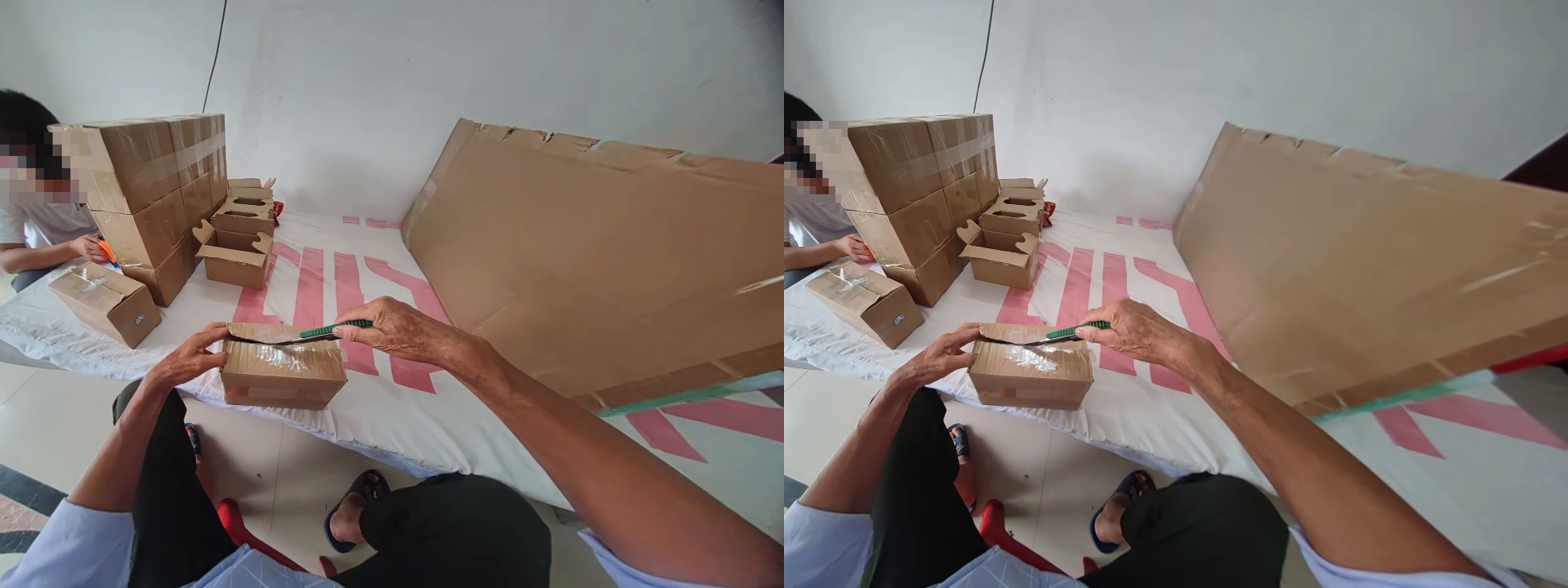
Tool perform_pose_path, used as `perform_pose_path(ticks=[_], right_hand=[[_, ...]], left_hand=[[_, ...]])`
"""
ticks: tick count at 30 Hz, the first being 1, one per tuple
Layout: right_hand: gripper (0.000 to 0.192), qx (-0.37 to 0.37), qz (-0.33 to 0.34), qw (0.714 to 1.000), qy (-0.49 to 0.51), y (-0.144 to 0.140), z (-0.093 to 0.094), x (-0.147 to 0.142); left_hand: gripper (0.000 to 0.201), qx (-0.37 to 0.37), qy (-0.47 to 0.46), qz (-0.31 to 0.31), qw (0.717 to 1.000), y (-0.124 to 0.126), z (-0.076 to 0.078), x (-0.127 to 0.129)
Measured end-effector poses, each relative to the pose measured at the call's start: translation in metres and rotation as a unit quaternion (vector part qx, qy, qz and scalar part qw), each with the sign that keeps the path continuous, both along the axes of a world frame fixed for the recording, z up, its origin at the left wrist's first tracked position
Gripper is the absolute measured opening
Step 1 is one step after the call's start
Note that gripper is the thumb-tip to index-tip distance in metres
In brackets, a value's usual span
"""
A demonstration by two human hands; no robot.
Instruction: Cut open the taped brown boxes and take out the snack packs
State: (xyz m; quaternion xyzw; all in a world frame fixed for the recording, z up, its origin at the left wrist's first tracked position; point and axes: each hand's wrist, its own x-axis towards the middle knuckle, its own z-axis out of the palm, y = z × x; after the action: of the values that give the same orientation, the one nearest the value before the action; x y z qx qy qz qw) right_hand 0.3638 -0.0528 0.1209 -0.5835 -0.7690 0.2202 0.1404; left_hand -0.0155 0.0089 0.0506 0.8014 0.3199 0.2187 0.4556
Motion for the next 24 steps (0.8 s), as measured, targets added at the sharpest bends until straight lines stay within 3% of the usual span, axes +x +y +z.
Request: perform_pose_path(ticks=[5, 10, 14, 21, 24], right_hand=[[0.048, -0.007, -0.010, 1.000, 0.013, -0.003, -0.013, 0.015], [0.045, -0.008, -0.003, 1.000, 0.009, -0.003, -0.016, 0.010], [0.048, 0.011, -0.006, 0.999, 0.030, -0.009, -0.020, 0.025], [0.052, 0.028, -0.073, 0.996, 0.053, -0.035, -0.028, 0.060], [0.053, 0.078, -0.128, 0.983, 0.109, -0.046, -0.039, 0.072]], left_hand=[[0.055, 0.000, 0.018, 0.009, 1.000, -0.003, 0.004, 0.005], [0.056, 0.014, 0.029, 0.011, 0.999, -0.005, 0.011, 0.007], [0.053, 0.013, 0.033, 0.010, 0.999, -0.005, 0.013, 0.006], [0.077, -0.016, 0.029, 0.047, 0.998, 0.005, -0.007, -0.003], [0.085, -0.031, 0.033, 0.056, 0.997, 0.008, -0.011, -0.007]])
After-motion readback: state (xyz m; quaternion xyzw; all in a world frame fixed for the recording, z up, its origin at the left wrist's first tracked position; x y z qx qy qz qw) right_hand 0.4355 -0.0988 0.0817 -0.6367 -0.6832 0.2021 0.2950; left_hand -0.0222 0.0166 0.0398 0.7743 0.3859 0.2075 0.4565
